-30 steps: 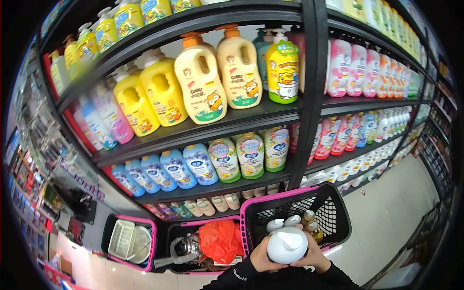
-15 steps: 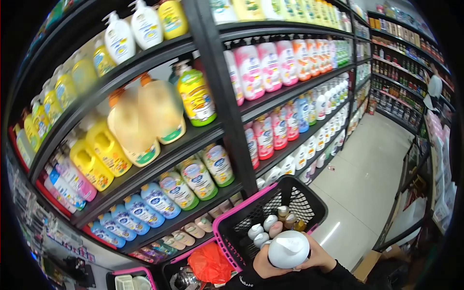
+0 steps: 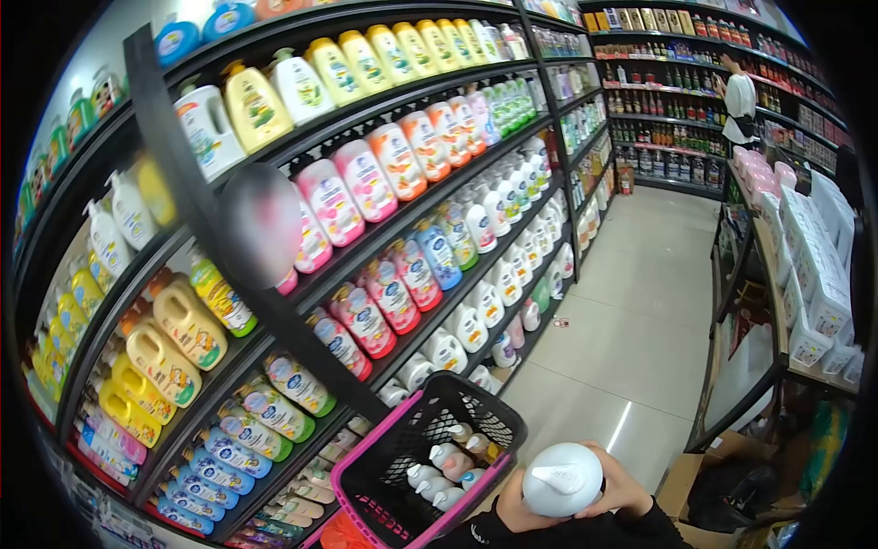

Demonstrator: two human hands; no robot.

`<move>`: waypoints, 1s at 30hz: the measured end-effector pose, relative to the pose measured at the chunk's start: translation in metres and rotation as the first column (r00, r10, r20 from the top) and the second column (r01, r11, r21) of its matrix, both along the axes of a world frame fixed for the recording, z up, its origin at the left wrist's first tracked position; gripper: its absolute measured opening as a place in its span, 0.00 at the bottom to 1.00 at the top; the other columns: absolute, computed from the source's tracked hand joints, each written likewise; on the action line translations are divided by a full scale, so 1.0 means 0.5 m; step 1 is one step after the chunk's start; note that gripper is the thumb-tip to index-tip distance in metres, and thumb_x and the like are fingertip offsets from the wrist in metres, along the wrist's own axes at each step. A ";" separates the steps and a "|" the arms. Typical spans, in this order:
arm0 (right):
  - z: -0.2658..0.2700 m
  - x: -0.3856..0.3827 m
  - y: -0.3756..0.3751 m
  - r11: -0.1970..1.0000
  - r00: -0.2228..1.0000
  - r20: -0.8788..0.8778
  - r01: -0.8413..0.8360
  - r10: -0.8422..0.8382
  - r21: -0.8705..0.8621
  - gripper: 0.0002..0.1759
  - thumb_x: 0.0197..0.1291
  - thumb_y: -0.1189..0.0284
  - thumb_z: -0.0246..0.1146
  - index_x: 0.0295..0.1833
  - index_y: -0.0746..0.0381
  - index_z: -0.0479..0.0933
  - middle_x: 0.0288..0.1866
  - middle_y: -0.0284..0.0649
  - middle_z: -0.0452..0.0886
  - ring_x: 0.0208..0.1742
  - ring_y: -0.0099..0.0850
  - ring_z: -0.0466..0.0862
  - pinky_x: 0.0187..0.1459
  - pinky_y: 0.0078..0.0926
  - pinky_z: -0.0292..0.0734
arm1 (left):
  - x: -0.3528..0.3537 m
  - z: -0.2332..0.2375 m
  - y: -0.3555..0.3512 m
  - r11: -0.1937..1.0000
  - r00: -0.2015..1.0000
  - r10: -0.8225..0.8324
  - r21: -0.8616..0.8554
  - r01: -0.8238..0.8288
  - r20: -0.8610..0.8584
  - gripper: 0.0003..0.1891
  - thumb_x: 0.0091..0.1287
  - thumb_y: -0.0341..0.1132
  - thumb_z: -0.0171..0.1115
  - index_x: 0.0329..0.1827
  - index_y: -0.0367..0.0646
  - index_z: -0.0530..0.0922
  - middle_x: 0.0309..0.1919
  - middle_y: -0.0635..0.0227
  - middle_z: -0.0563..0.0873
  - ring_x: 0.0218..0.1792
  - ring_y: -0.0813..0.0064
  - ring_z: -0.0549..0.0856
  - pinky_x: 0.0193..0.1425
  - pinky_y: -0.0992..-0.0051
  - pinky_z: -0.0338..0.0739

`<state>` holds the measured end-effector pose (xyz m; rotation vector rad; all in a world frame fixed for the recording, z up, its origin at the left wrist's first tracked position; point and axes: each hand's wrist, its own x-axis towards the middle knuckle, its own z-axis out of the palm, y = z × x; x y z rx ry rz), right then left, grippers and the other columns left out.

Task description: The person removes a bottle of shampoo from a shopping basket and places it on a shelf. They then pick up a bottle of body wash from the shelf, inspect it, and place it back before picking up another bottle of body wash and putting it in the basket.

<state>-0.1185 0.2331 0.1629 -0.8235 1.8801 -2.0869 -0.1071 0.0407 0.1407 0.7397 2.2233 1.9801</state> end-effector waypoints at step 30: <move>-0.043 -0.371 0.253 0.909 0.894 0.162 0.414 -0.417 0.051 0.53 0.25 0.66 0.78 0.60 0.66 0.58 0.56 0.43 0.67 0.58 0.33 0.67 0.59 0.33 0.60 | -0.522 -0.025 0.258 0.947 0.947 -0.320 -0.030 0.320 -0.002 0.38 0.38 0.38 0.77 0.51 0.37 0.65 0.43 0.56 0.78 0.46 0.64 0.79 0.48 0.67 0.73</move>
